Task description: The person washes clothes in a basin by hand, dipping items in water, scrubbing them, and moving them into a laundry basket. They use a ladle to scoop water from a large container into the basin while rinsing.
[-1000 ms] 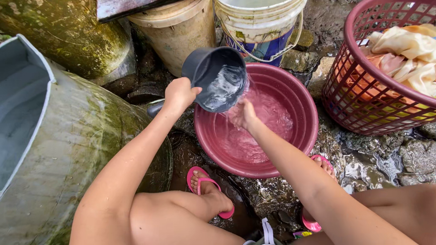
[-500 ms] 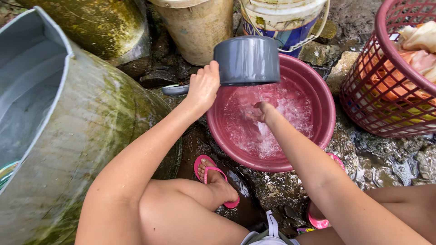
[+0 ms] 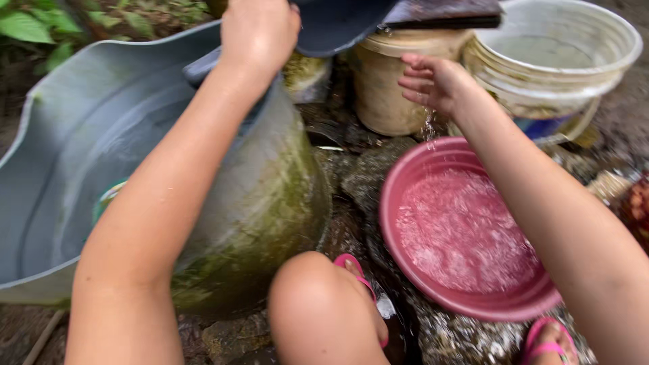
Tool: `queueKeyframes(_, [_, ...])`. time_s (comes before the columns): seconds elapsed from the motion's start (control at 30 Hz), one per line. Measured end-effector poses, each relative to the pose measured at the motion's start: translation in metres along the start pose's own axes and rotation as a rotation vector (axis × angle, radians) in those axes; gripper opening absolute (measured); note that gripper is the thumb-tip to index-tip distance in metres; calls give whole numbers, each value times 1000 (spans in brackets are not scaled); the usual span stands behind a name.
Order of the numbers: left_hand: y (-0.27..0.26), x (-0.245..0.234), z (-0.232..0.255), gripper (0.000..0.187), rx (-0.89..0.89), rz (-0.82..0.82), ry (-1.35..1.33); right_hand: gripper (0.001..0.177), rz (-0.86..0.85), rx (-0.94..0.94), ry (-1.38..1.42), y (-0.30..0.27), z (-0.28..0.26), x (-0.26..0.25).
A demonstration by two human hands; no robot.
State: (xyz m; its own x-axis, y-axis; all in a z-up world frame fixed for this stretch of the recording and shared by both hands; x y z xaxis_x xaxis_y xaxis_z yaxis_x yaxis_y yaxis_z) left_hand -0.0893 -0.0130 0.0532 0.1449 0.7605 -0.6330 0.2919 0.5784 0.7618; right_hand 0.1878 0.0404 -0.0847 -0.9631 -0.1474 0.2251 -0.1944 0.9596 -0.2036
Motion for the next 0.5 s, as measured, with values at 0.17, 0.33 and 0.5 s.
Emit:
queueKeyframes(0.17, [-39, -49, -116, 27, -631, -196, -386, 31, -251, -231, -301, -3, -48, 128])
queueKeyframes(0.33, [-126, -14, -184, 20, -1286, -420, -841, 51, -274, -312, -676, -10, -48, 210])
queueKeyframes(0.5, [-184, 55, -194, 21, -1264, -500, -746, 63, -181, -605, -1066, -5, -22, 230])
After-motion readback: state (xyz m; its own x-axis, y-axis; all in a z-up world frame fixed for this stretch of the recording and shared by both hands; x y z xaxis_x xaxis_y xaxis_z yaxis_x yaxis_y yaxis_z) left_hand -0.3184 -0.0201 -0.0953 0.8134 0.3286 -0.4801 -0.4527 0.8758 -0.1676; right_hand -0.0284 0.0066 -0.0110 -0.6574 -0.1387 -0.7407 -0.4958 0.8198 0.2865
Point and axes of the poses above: each hand's wrist, its own y-axis towards the middle knuckle, its own x-axis out of the palm, z = x × y, the point moved 2 cm from there along y, towards the middle knuckle, and after that the axes turned 1 degree about -y, right-handed, at the moved point
